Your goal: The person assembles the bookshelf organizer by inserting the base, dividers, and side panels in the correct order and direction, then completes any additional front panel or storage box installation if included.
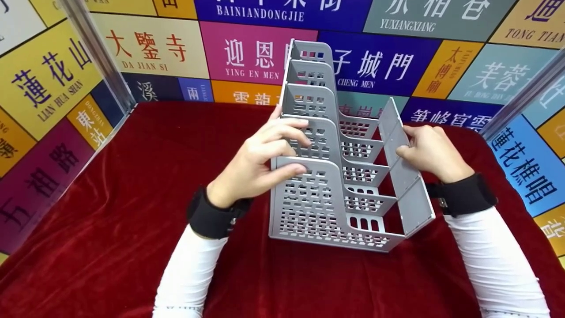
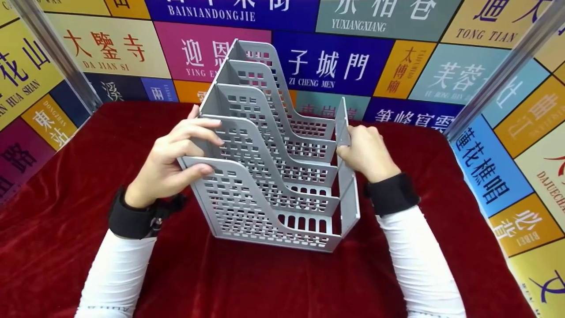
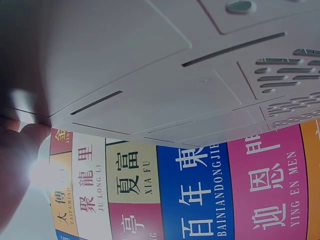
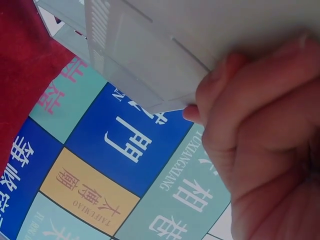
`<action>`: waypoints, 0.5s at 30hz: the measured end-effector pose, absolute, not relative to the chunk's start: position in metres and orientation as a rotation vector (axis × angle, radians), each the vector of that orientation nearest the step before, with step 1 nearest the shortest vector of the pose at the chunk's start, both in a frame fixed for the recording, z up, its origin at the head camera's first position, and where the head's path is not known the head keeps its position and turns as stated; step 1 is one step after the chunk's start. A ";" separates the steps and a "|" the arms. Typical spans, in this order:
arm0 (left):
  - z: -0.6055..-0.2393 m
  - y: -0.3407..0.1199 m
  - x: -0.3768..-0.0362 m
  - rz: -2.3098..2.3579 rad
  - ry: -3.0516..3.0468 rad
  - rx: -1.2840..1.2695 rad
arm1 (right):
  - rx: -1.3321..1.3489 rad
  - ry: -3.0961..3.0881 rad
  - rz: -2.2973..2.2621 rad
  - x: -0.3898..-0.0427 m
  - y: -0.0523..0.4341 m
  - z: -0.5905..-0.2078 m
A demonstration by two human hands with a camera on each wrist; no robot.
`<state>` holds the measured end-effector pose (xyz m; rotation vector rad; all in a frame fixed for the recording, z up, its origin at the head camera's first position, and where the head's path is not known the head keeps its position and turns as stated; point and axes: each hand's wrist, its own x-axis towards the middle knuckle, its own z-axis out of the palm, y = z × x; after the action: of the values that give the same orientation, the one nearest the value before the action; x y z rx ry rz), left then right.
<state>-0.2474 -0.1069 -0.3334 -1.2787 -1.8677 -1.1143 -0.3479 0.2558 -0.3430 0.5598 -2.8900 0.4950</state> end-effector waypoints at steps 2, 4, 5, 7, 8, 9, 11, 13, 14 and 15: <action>-0.334 -0.107 -0.248 -1.114 -1.866 -1.281 | 0.565 -2.888 0.489 -0.348 0.255 -0.345; -0.334 -0.107 -0.248 -1.113 -1.867 -1.280 | 0.567 -2.889 0.490 -0.347 0.255 -0.347; -0.334 -0.107 -0.248 -1.113 -1.868 -1.279 | 0.566 -2.892 0.492 -0.347 0.255 -0.347; -0.334 -0.107 -0.248 -1.111 -1.868 -1.279 | 0.560 -2.895 0.504 -0.348 0.255 -0.347; -0.334 -0.107 -0.248 -1.110 -1.869 -1.278 | 0.557 -2.897 0.509 -0.348 0.255 -0.347; -0.334 -0.107 -0.248 -1.110 -1.869 -1.277 | 0.554 -2.898 0.512 -0.348 0.256 -0.347; -0.334 -0.107 -0.248 -1.110 -1.867 -1.278 | 0.556 -2.896 0.509 -0.350 0.257 -0.346; -0.334 -0.107 -0.248 -1.108 -1.866 -1.278 | 0.557 -2.894 0.505 -0.350 0.257 -0.345; -0.334 -0.107 -0.248 -1.109 -1.867 -1.278 | 0.558 -2.893 0.502 -0.350 0.257 -0.345; -0.334 -0.107 -0.248 -1.109 -1.867 -1.278 | 0.556 -2.895 0.496 -0.350 0.257 -0.345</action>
<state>-0.2481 -0.1068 -0.3337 -1.2782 -1.8672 -1.1092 -0.3503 0.2571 -0.3446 0.5557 -2.8945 0.4957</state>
